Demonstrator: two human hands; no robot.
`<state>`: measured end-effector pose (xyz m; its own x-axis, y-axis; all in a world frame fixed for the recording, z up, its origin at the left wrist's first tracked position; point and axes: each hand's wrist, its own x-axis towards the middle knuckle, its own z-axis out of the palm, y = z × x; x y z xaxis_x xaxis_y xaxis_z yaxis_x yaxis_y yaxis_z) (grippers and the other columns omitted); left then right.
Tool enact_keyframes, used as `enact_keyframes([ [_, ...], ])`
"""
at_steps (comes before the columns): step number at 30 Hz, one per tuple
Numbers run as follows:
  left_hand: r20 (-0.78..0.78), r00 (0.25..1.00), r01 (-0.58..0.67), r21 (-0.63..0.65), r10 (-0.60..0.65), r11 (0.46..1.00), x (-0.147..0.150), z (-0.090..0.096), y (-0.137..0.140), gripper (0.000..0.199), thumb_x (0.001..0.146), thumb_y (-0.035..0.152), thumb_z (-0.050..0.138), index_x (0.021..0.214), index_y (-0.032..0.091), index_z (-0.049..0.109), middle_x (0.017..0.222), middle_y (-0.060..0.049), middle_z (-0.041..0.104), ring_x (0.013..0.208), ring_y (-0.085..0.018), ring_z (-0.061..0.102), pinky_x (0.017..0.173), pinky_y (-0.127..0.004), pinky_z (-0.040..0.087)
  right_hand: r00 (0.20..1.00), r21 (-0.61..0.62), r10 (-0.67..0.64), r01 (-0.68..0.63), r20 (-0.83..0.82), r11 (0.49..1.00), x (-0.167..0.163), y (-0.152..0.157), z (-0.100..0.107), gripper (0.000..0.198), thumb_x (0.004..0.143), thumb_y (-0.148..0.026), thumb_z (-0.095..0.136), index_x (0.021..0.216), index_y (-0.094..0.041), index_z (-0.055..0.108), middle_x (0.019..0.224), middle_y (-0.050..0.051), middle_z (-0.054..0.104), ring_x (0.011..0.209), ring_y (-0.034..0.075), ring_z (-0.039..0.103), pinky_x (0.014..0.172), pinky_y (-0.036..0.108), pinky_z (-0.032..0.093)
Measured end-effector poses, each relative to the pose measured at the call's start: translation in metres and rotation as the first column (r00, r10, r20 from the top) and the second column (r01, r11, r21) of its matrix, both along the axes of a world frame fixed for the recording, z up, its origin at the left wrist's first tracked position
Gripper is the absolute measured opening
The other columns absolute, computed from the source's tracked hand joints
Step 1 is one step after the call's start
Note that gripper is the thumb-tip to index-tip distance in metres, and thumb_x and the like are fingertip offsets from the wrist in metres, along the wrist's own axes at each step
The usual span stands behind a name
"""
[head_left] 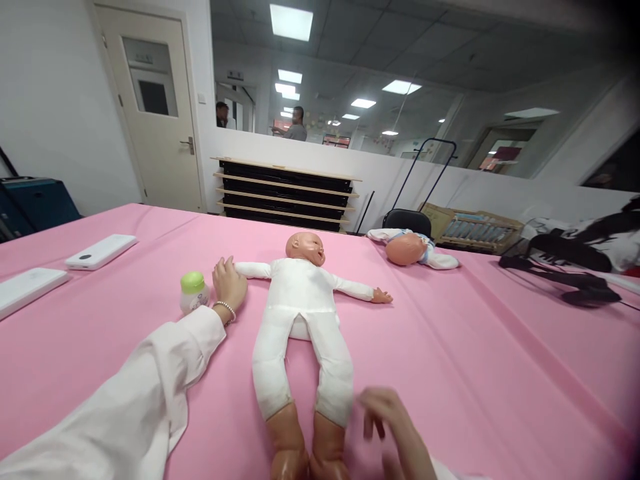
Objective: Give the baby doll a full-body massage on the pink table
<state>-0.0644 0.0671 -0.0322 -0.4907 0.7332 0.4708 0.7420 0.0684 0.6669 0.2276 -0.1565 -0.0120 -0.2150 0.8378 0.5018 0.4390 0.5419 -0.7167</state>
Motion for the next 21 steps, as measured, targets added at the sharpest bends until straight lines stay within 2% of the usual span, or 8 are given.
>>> enact_keyframes([
  [2,-0.025,0.997,0.080,0.070,-0.079,0.994,0.011,0.003,-0.014,0.041,0.078,0.013,0.040,0.119,0.011,0.046,0.130,-0.015,0.040,0.126,-0.027,0.031,0.105,-0.045,0.025,0.975,-0.192,-0.190,0.166,-0.116,0.967,0.004,0.026,0.013,0.028,0.086,-0.043,0.041,0.100,-0.023,0.055,0.088,0.006,0.057,0.075,0.017,0.056,0.072,0.032,0.048],
  [5,-0.012,0.959,0.280,0.192,-0.283,0.941,0.027,0.013,-0.055,0.033,0.083,0.018,0.037,0.114,0.016,0.046,0.120,-0.010,0.047,0.119,-0.024,0.037,0.102,-0.046,0.030,0.912,-0.561,-0.267,0.051,-0.311,0.827,0.009,0.079,0.014,0.026,0.081,-0.035,0.053,0.101,-0.019,0.053,0.093,0.006,0.060,0.086,0.017,0.058,0.074,0.029,0.049],
  [8,-0.068,0.805,0.592,0.160,-0.589,0.790,0.036,0.025,-0.117,0.028,0.088,0.022,0.032,0.111,0.022,0.048,0.117,-0.007,0.049,0.113,-0.020,0.042,0.099,-0.042,0.036,0.768,-0.725,-0.348,-0.209,-0.537,0.657,0.011,0.133,0.004,0.015,0.080,-0.021,0.052,0.093,-0.016,0.055,0.096,0.008,0.062,0.089,0.014,0.061,0.080,0.025,0.049],
  [10,-0.168,0.643,0.763,0.058,-0.747,0.644,0.038,0.031,-0.156,0.028,0.090,0.021,0.030,0.107,0.025,0.051,0.123,-0.005,0.044,0.117,-0.019,0.038,0.097,-0.040,0.037,0.677,-0.734,-0.394,-0.328,-0.622,0.595,0.009,0.168,0.000,0.011,0.084,-0.018,0.045,0.089,-0.014,0.054,0.096,0.010,0.062,0.085,0.013,0.063,0.080,0.025,0.050],
  [13,-0.312,0.342,0.906,-0.141,-0.886,0.399,0.036,0.035,-0.192,0.028,0.088,0.022,0.034,0.111,0.027,0.051,0.128,-0.005,0.042,0.121,-0.022,0.034,0.098,-0.043,0.035,0.579,-0.690,-0.424,-0.377,-0.696,0.618,0.006,0.215,-0.001,0.026,0.090,-0.023,0.031,0.095,-0.010,0.053,0.094,0.013,0.062,0.086,0.014,0.063,0.082,0.025,0.051],
  [15,-0.345,0.182,0.921,-0.269,-0.921,0.283,0.035,0.034,-0.199,0.030,0.087,0.028,0.038,0.115,0.025,0.049,0.128,-0.006,0.044,0.122,-0.024,0.033,0.099,-0.046,0.032,0.509,-0.634,-0.409,-0.421,-0.757,0.649,0.006,0.239,-0.004,0.033,0.092,-0.025,0.025,0.100,-0.009,0.052,0.095,0.013,0.062,0.093,0.015,0.061,0.086,0.027,0.050],
  [17,-0.354,0.086,0.904,-0.365,-0.931,0.222,0.035,0.031,-0.197,0.034,0.086,0.035,0.041,0.117,0.023,0.047,0.127,-0.008,0.046,0.120,-0.026,0.034,0.099,-0.049,0.028,0.439,-0.589,-0.409,-0.449,-0.800,0.672,0.008,0.253,-0.008,0.036,0.093,-0.028,0.021,0.103,-0.010,0.051,0.095,0.012,0.063,0.100,0.016,0.059,0.088,0.029,0.049],
  [21,-0.395,0.022,0.885,-0.419,-0.918,0.202,0.035,0.025,-0.191,0.043,0.086,0.047,0.038,0.119,0.020,0.047,0.123,-0.011,0.050,0.114,-0.027,0.039,0.098,-0.053,0.022,0.416,-0.543,-0.361,-0.518,-0.835,0.660,0.012,0.255,-0.017,0.036,0.091,-0.021,0.020,0.104,-0.009,0.052,0.096,0.011,0.063,0.103,0.015,0.057,0.084,0.026,0.050],
])
